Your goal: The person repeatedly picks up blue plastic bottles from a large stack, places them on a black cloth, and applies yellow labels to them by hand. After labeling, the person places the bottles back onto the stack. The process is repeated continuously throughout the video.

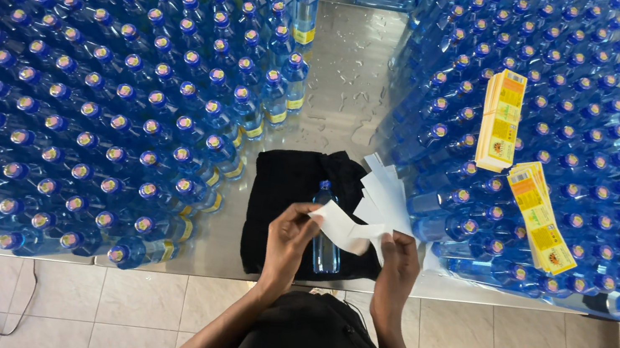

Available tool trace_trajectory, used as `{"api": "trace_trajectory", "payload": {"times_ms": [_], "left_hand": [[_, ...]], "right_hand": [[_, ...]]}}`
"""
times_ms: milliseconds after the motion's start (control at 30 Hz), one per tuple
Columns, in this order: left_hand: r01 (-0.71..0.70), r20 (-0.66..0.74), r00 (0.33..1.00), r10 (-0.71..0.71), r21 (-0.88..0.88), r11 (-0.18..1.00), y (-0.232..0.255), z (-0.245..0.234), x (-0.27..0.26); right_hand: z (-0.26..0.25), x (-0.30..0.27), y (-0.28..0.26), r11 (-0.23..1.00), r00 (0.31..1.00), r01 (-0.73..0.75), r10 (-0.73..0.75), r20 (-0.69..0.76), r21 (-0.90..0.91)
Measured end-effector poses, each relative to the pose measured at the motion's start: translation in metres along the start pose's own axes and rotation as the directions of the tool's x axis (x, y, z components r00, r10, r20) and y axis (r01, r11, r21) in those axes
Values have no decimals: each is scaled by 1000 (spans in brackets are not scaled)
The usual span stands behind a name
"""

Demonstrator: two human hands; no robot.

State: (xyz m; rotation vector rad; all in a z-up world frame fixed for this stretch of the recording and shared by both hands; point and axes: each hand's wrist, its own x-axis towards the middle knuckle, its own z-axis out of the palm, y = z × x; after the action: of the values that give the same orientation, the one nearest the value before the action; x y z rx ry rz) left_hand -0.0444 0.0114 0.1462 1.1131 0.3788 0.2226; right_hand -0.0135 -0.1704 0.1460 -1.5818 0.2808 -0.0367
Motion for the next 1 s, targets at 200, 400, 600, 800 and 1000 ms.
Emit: {"api": "trace_trajectory", "payload": {"times_ms": [200,400,600,800,1000], "left_hand": [[-37,-117,993,29,-68,997,30,-16,9],[-72,-71,995,74,41,997,24,-30,14],[-99,145,986,76,158,982,15,-27,8],[-183,184,973,139,252,950,28,-39,11],[-74,83,996,41,440,895,2,-88,5]], "right_hand": [[-12,-13,-2,993,994,-70,78,81,-99],[-15,-7,-17,963,957,-35,110,269,-267],[15,-12,-50,975,940,90,-15,341,-203],[41,-23,-30,933,935,75,57,350,-351],[51,-27,-38,987,974,-147,155,168,-61]]}}
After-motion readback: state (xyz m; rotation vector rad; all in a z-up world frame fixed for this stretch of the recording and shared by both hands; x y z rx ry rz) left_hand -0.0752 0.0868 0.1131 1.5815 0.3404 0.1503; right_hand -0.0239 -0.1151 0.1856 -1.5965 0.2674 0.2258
